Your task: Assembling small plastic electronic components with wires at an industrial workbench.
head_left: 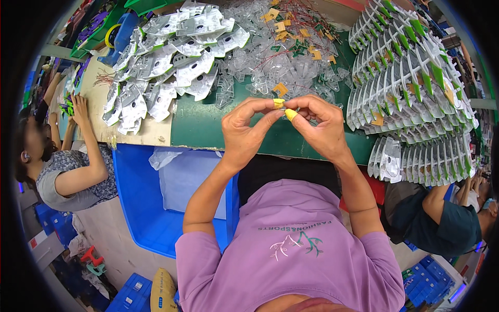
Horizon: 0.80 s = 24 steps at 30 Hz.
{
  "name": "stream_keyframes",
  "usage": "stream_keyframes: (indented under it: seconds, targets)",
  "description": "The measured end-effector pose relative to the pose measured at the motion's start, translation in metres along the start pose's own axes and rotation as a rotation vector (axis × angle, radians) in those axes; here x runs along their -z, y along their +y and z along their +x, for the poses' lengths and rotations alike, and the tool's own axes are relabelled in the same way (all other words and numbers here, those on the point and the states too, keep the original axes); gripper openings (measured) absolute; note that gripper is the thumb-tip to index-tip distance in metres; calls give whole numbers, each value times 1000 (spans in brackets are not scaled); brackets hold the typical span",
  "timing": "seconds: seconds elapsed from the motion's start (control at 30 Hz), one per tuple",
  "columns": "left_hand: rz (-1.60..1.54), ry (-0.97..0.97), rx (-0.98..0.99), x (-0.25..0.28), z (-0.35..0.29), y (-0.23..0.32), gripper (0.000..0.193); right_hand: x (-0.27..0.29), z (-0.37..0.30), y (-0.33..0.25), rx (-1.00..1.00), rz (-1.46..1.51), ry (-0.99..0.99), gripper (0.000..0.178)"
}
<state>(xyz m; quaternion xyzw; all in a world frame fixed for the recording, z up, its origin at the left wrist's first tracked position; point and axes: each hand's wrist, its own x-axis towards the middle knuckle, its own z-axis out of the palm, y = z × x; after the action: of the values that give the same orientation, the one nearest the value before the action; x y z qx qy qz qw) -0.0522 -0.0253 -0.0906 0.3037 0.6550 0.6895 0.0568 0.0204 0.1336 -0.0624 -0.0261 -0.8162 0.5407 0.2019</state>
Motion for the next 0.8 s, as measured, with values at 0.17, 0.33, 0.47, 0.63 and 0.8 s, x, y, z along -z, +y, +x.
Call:
stream_keyframes:
  seconds: [0.17,0.33,0.47,0.63,0.8]
  targets:
    - [-14,56,218,3,-3,3,24,-4,0,-8,-47,-73,-22,15]
    - [-166,-28,260,4,-4,1,23,-4,-3,-11,12,-102,-47,13]
    - [-414,-117,343,21,-21,-3,26,-5,-3,-9,54,-21,-211,18]
    - [-1318,-237,783,46,-38,-33,39,-34,9,-18,13,92,-352,16]
    - [-424,-115,534,117,-11,-2,42,-43,16,-23,3,10,-349,14]
